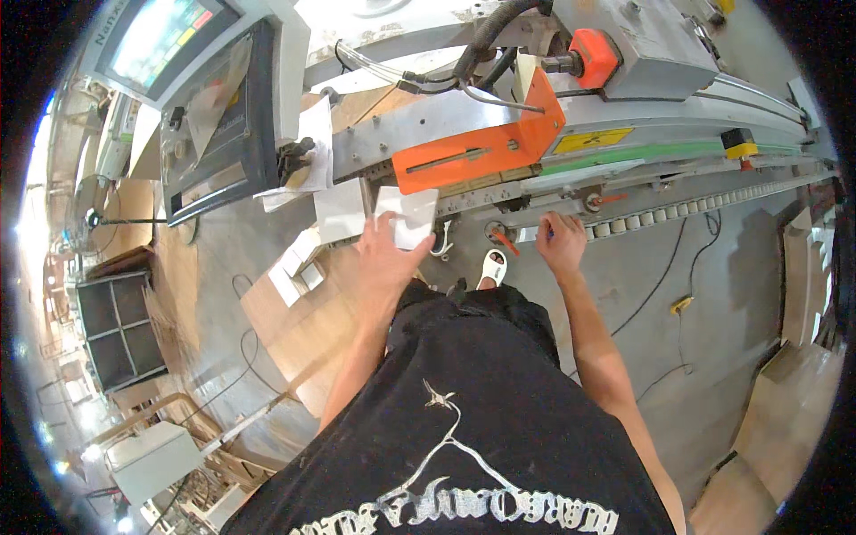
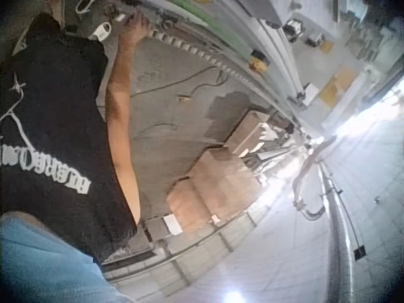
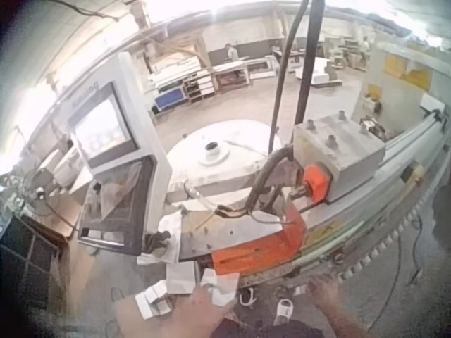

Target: Feeding small wood panels into an industrial edge-banding machine and stacking the finished pieces.

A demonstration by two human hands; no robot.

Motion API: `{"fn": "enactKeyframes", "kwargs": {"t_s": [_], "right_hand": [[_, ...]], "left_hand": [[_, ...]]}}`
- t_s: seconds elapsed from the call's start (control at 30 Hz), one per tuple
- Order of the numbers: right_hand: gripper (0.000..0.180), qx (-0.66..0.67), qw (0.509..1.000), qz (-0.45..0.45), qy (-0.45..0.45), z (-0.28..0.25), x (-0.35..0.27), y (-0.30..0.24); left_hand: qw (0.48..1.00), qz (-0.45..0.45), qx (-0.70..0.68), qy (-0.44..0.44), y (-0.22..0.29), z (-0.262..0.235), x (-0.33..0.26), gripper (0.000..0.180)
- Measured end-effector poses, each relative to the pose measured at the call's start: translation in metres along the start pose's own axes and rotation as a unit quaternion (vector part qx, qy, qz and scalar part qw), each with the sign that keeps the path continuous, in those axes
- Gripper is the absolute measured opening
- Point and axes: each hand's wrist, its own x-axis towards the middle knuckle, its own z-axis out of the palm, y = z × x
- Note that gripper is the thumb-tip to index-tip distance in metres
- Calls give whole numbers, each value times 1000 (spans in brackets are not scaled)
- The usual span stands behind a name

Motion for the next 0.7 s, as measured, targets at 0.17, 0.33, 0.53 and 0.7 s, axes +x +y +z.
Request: {"fn": "enactKeyframes", "kwargs": {"t_s": [0.17, 0.33, 0.53, 0.7], "right_hand": [[7, -14, 1000, -4, -7, 2, 0, 0], [22, 332, 919, 162, -137, 15, -1, -37], [27, 510, 752, 195, -369, 36, 4, -144], [42, 593, 726, 227, -264, 60, 7, -162]], "left_hand": [[1000, 24, 0, 8, 13, 34, 11, 71], [998, 22, -62, 25, 10, 50, 37, 73], [994, 83, -63, -19, -10, 48, 49, 59], [985, 93, -142, -24, -46, 45, 50, 40]]}}
